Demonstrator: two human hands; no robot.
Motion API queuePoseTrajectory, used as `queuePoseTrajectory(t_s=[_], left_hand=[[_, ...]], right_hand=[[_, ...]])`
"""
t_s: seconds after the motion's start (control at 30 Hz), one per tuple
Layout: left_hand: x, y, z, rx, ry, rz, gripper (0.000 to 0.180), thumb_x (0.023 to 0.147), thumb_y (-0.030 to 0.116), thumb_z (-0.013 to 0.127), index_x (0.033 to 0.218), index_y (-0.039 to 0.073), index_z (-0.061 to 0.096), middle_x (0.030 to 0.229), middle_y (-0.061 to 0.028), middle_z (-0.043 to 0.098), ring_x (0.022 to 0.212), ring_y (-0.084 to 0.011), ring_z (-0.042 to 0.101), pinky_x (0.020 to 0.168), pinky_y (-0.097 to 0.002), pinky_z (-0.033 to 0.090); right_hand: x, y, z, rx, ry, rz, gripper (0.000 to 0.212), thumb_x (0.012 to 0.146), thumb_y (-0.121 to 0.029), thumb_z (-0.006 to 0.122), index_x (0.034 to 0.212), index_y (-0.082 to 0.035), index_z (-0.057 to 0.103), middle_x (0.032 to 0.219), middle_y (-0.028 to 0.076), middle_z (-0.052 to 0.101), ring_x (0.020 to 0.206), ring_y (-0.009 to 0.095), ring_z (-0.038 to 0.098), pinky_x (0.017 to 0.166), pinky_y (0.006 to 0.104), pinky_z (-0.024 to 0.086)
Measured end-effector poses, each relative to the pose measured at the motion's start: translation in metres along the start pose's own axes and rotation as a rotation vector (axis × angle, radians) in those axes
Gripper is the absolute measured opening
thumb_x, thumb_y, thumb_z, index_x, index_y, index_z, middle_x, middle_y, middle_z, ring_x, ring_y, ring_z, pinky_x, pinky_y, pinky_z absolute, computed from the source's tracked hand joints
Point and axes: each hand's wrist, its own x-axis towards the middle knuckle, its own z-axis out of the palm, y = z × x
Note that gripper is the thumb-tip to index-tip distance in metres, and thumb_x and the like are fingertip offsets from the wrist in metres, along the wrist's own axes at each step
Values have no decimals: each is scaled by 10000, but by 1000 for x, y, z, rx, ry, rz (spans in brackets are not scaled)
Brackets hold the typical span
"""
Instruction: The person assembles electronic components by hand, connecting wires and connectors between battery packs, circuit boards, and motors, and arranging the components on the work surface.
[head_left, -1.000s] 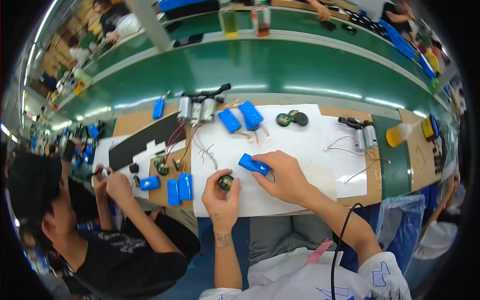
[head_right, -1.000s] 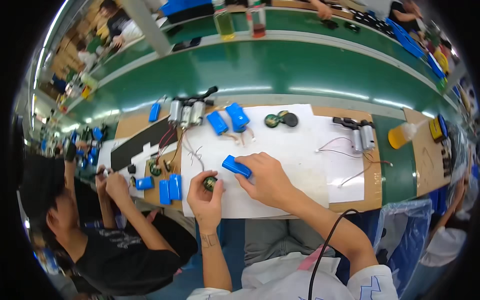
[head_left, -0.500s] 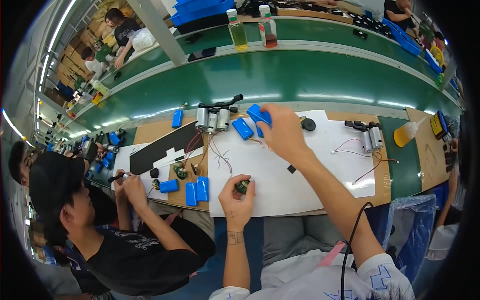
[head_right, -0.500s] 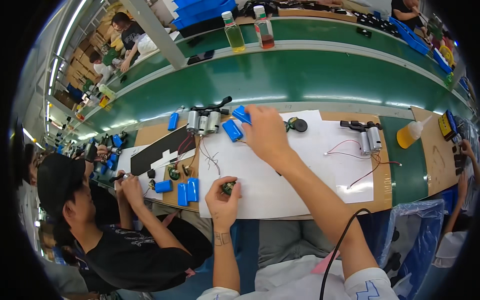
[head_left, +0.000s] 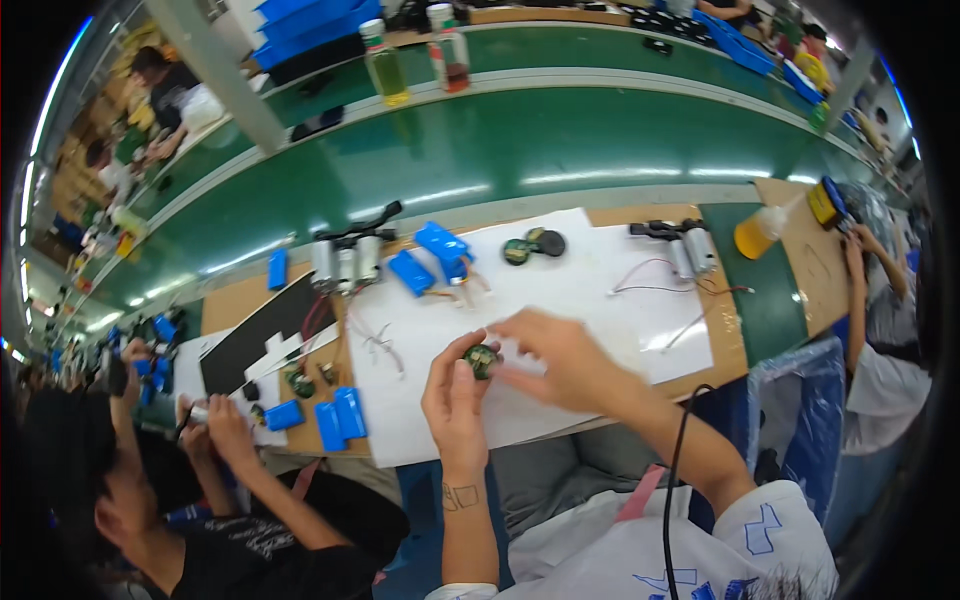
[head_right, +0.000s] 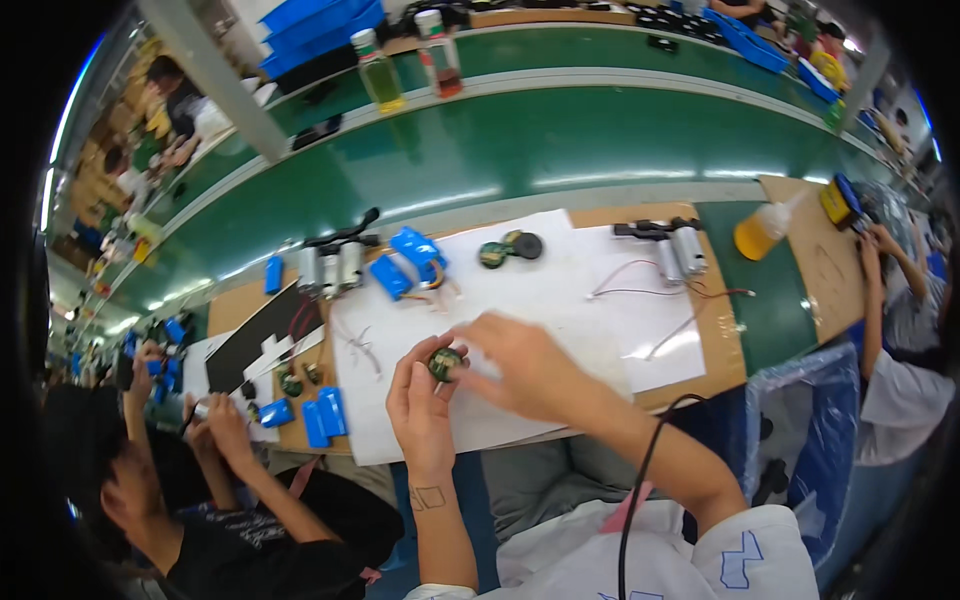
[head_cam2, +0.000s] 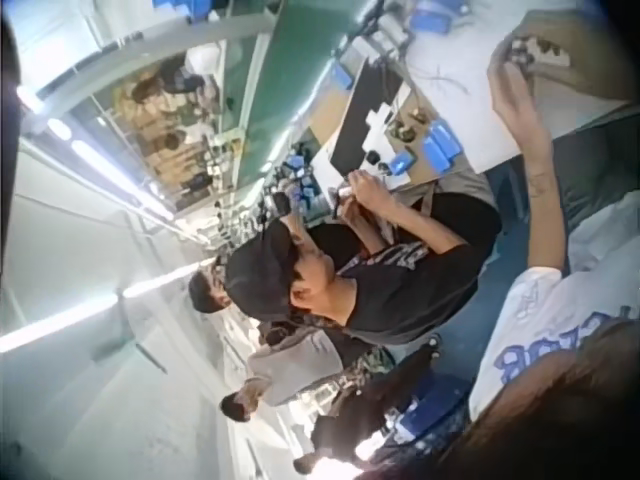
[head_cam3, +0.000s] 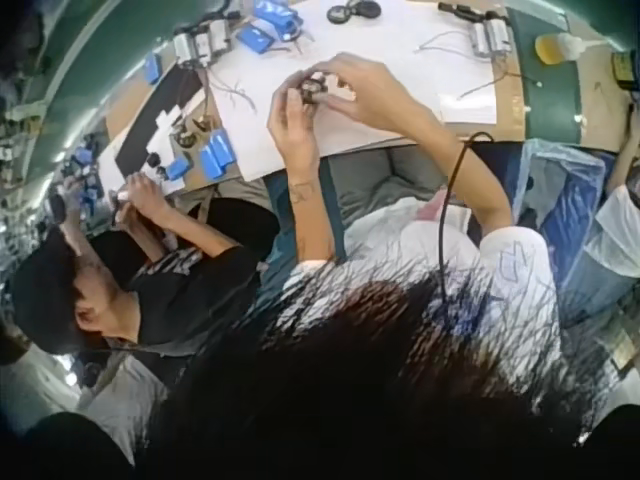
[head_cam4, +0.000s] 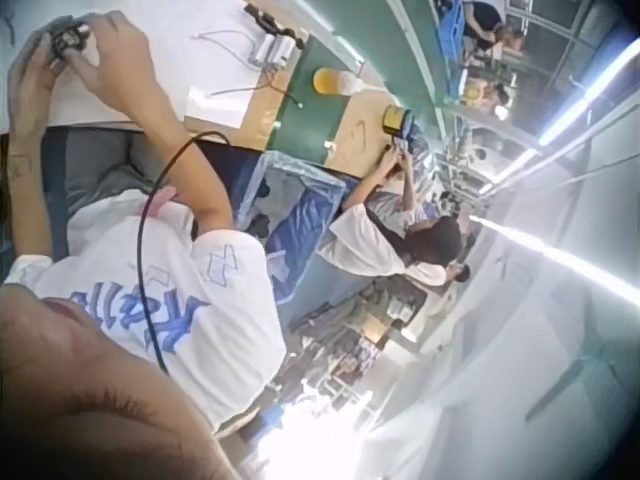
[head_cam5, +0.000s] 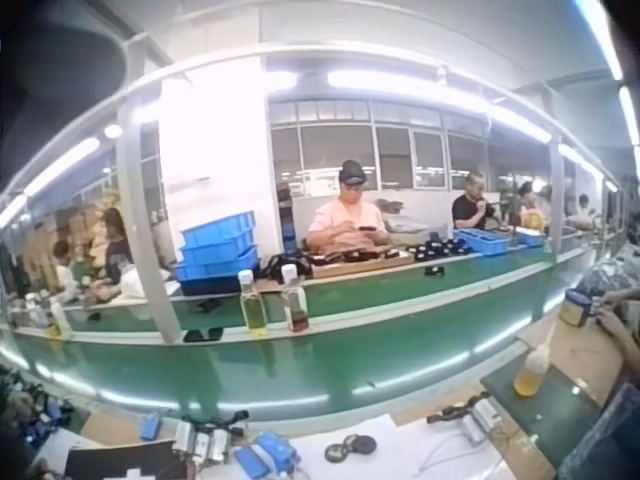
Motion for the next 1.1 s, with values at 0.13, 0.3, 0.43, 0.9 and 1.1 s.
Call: queuePoseTrajectory(t_s=[0.13,0.3,0.43,0.9,1.1], left_hand=[[0,-17,26,-46,-125,-65,458,1065,139,546,1465,-72,475,1465,-193,548,1358,-250,525,1152,-339,389],[-2,-20,33,159,-82,115,501,1020,69,592,1487,-57,459,1480,-191,543,1336,-264,547,1040,-356,499],[5,-43,-1,511,160,338,339,982,-7,597,1320,-34,591,1350,-128,601,1151,-201,607,854,-314,555],[75,27,-48,1033,457,763,228,849,-17,718,1075,11,707,1027,-146,719,907,-265,709,791,-342,563],[142,86,-67,1491,238,302,233,847,167,751,1003,-2,716,1025,-193,723,930,-334,725,791,-436,566]], right_hand=[[-30,21,8,-74,115,19,458,865,-188,795,1262,-25,635,1108,159,693,962,357,691,846,435,572],[-20,55,-32,-286,347,-20,417,821,-130,799,1200,-22,661,1121,148,698,987,340,677,849,423,565],[26,85,-41,-403,425,89,382,807,-122,798,1155,-15,685,1115,133,703,1023,335,633,871,413,538],[25,100,-34,-278,499,76,411,918,-52,687,1328,-53,651,1280,140,682,1197,284,631,942,406,500],[22,95,-32,-272,504,5,372,898,-12,670,1269,-27,667,1212,156,678,1150,331,625,956,407,496]])
